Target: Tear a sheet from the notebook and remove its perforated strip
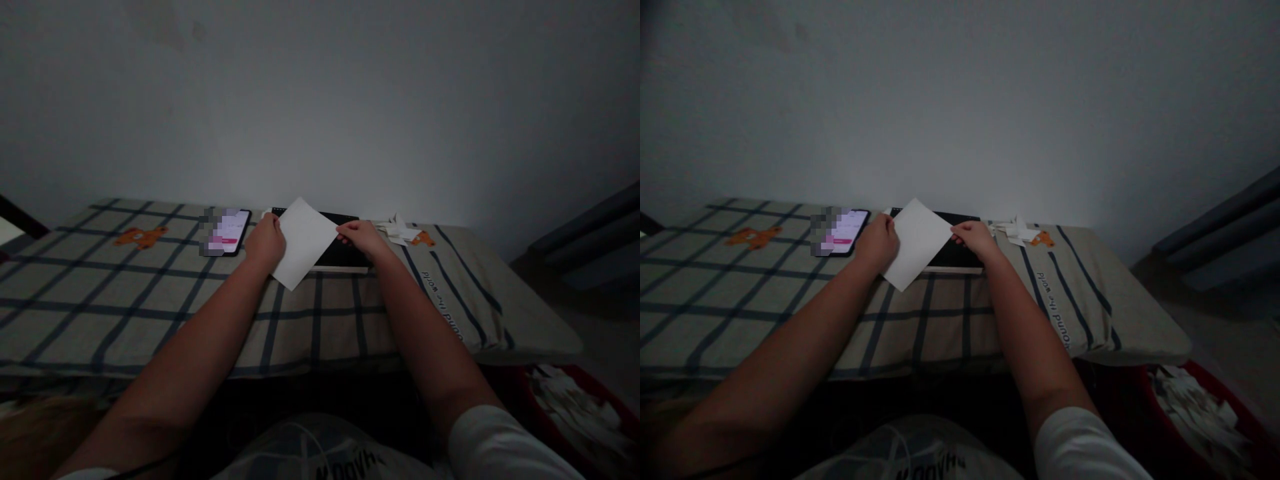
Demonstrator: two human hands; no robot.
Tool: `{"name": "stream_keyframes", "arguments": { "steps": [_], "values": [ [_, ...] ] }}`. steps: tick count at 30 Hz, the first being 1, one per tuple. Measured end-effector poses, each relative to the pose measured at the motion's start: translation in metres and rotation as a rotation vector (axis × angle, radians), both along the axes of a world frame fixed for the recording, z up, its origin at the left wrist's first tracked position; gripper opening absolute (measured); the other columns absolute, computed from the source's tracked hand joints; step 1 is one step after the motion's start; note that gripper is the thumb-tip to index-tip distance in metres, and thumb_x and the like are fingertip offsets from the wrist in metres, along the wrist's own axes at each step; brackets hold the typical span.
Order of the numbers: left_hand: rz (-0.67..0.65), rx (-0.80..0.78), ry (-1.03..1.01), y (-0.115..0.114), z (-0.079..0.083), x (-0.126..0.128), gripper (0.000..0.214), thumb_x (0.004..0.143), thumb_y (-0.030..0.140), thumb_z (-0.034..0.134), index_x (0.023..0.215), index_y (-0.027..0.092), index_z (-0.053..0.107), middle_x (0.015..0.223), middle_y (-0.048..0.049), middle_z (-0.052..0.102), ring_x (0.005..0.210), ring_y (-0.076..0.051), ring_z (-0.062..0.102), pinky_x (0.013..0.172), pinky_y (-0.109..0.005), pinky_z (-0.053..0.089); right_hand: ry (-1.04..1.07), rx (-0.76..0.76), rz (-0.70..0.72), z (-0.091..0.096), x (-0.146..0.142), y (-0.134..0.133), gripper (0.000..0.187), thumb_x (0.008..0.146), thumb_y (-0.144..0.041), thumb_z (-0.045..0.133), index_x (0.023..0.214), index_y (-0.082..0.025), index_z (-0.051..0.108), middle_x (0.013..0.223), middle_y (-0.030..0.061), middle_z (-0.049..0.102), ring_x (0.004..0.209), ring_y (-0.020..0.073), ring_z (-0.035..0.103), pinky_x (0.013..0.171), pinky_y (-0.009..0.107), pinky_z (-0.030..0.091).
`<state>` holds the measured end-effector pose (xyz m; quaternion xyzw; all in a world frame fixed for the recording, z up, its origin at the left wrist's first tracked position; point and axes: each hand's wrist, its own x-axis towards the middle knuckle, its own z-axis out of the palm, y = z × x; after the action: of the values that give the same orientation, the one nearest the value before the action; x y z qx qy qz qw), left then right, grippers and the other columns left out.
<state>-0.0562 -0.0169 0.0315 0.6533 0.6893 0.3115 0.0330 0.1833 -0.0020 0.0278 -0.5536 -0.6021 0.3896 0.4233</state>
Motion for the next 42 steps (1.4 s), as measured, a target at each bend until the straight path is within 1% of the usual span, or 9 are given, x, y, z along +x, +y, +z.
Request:
{"name": "stream_keyframes", "arguments": {
  "steps": [6, 10, 13, 15, 20, 29, 35, 39, 42],
  "values": [
    [-0.08, 0.033, -0.008, 0.006, -0.006, -0.003, 0.029, 0.091, 0.032, 0.047, 0.113, 0.018, 0.06, 0.104, -0.0153, 0.067, 0.097, -0.032, 0.062, 0.082, -0.046, 0.047, 0.274, -0.058, 0.031, 0.008, -0.001, -0.005, 0.014, 0.081, -0.03, 0.066, 0.073, -0.019, 0.067, 0.072, 0.0023, 0.067, 0.065, 0.01, 0.058, 0.059, 0.023, 0.043],
    [-0.418, 0.237, -0.04, 0.003, -0.004, 0.001, 0.034, 0.089, 0.032, 0.052, 0.118, 0.017, 0.061, 0.12, -0.0131, 0.062, 0.113, -0.028, 0.056, 0.098, -0.044, 0.044, 0.469, -0.055, 0.073, 0.013, -0.001, -0.007, 0.022, 0.075, -0.038, 0.073, 0.071, -0.02, 0.061, 0.076, 0.0009, 0.067, 0.073, 0.0111, 0.059, 0.069, 0.024, 0.047],
    [-0.68, 0.17, -0.239, -0.006, 0.0, 0.012, 0.043, 0.088, 0.042, 0.055, 0.123, 0.018, 0.059, 0.125, -0.0119, 0.06, 0.103, -0.023, 0.061, 0.084, -0.037, 0.053, 0.581, 0.015, 0.103, 0.016, -0.005, -0.009, 0.03, 0.07, -0.044, 0.076, 0.07, -0.02, 0.057, 0.076, 0.0, 0.065, 0.076, 0.0123, 0.059, 0.076, 0.027, 0.05],
    [-0.758, 0.089, -0.38, -0.012, 0.001, 0.021, 0.056, 0.082, 0.046, 0.063, 0.13, 0.017, 0.055, 0.132, -0.0144, 0.056, 0.108, -0.025, 0.061, 0.079, -0.036, 0.055, 0.633, 0.065, 0.118, 0.018, -0.01, -0.011, 0.033, 0.069, -0.046, 0.076, 0.069, -0.021, 0.055, 0.075, -0.0003, 0.063, 0.077, 0.0129, 0.059, 0.079, 0.028, 0.051],
    [-0.758, -0.023, -0.676, -0.017, 0.0, 0.035, 0.069, 0.074, 0.043, 0.073, 0.134, 0.016, 0.053, 0.134, -0.0166, 0.058, 0.11, -0.028, 0.062, 0.084, -0.04, 0.054, 0.567, 0.081, 0.159, 0.016, -0.027, -0.017, 0.035, 0.072, -0.048, 0.074, 0.069, -0.021, 0.052, 0.077, -0.0017, 0.061, 0.081, 0.0124, 0.061, 0.08, 0.028, 0.052],
    [-0.609, -0.138, -0.918, -0.016, 0.003, 0.034, 0.045, 0.077, 0.039, 0.069, 0.115, 0.016, 0.066, 0.112, -0.01, 0.07, 0.09, -0.021, 0.066, 0.072, -0.033, 0.057, 0.44, 0.097, 0.159, 0.002, -0.035, -0.014, 0.038, 0.068, -0.055, 0.073, 0.074, -0.02, 0.058, 0.083, -0.0001, 0.064, 0.082, 0.0121, 0.06, 0.077, 0.026, 0.053],
    [-0.433, -0.15, -1.187, -0.011, 0.016, 0.024, 0.01, 0.079, 0.025, 0.061, 0.076, 0.015, 0.061, 0.068, -0.0004, 0.062, 0.062, -0.012, 0.059, 0.066, -0.029, 0.057, 0.537, 0.156, 0.091, 0.016, -0.022, -0.015, 0.03, 0.076, -0.046, 0.066, 0.073, -0.022, 0.05, 0.081, 0.0012, 0.063, 0.086, 0.015, 0.062, 0.082, 0.031, 0.054],
    [-0.413, -0.147, -1.379, -0.004, 0.029, 0.009, 0.007, 0.08, 0.018, 0.053, 0.081, 0.016, 0.059, 0.077, -0.0028, 0.066, 0.074, -0.014, 0.065, 0.078, -0.031, 0.058, 0.457, 0.23, -0.068, 0.031, -0.006, -0.016, 0.033, 0.085, -0.054, 0.045, 0.087, -0.023, 0.055, 0.097, 0.0078, 0.068, 0.098, 0.0206, 0.064, 0.08, 0.033, 0.053],
    [-0.4, -0.312, -1.36, 0.0, 0.035, -0.003, 0.016, 0.082, 0.018, 0.049, 0.084, 0.016, 0.064, 0.082, -0.0071, 0.07, 0.086, -0.022, 0.068, 0.081, -0.037, 0.058, 0.232, 0.22, -0.081, 0.041, 0.009, -0.018, 0.046, 0.084, -0.062, 0.039, 0.097, -0.022, 0.06, 0.101, 0.0089, 0.07, 0.098, 0.0245, 0.065, 0.078, 0.036, 0.053]
  ]
}}
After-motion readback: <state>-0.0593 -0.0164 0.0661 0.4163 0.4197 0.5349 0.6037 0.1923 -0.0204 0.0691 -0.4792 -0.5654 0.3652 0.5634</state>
